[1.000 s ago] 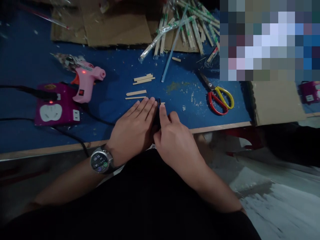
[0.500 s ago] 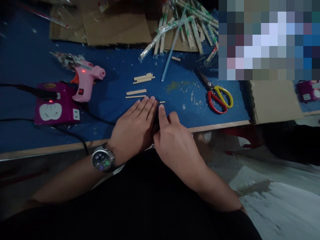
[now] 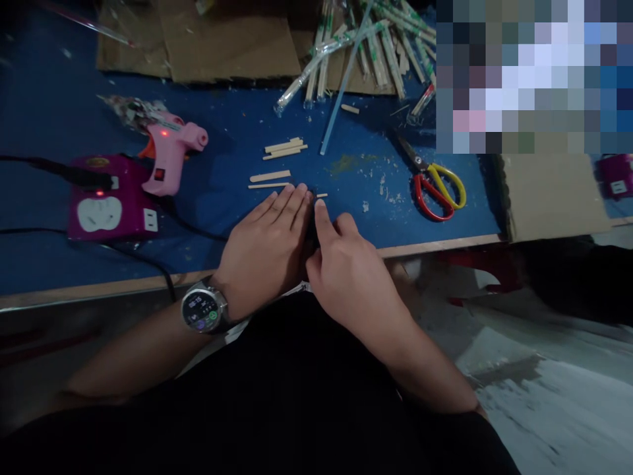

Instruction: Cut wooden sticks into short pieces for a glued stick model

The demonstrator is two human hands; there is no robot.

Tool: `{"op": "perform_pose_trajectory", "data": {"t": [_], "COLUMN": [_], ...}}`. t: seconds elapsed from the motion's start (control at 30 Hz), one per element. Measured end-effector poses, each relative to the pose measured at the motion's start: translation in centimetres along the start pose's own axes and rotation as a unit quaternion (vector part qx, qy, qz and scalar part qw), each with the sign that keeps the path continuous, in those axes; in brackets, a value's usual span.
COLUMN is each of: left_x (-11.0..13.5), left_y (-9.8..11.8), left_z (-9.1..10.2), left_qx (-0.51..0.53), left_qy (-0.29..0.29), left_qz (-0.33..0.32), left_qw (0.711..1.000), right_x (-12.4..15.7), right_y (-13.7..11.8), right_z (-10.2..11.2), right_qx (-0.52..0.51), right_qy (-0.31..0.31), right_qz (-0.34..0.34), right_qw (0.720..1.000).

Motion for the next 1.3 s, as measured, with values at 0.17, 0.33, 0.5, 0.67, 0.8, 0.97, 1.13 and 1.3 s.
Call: {"op": "perform_pose_trajectory", "data": {"t": [0.17,0.33,0.5,0.67,0.8,0.97,1.13,1.3], "left_x": [0.0,0.0,0.3,0.2,-0.1,-0.3,-0.6,-0.8], "left_y": [-0.1,-0.1,-0.2,-0.5,-0.4,-0.4,-0.7,-0.8], "left_z": [0.1,0.3,0.2,0.3,0.3,0.4,0.6,0.8], "left_qx": [-0.021,-0.013,-0.017,-0.007,-0.005,-0.012,-0.010,-0.003], "left_qy": [-0.005,-0.014,-0.026,-0.028,-0.036,-0.042,-0.054,-0.035], "left_qz": [-0.004,-0.006,-0.006,-0.002,0.000,-0.002,-0.008,0.002], "left_qw": [1.000,1.000,0.999,1.000,0.999,0.999,0.998,0.999], "right_x": [-0.9,-1.9,-1.9,-2.1,-1.6,-0.6,-1.8,-3.0], "right_y": [0.3,1.0,1.3,1.2,1.2,1.2,0.9,0.8], "right_z": [-0.2,-0.3,-0.4,-0.2,-0.3,-0.4,-0.1,0.3], "right_qx": [-0.002,-0.020,-0.026,-0.016,-0.015,-0.020,-0.010,-0.003], "right_qy": [0.007,0.038,0.034,0.034,0.028,0.023,-0.002,-0.014], "right_qz": [0.015,0.028,0.029,0.034,0.029,0.024,0.029,0.024], "right_qw": [1.000,0.999,0.999,0.999,0.999,0.999,1.000,1.000]}}
Point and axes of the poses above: each hand's wrist, its own x-axis away from the middle knuckle, its own z-axis out of the back of the hand, y = z × x, the point moved 6 cm from there along -x, towards the middle knuckle, and after that the axes turned 2 degrees about x, right-handed, at the moved point
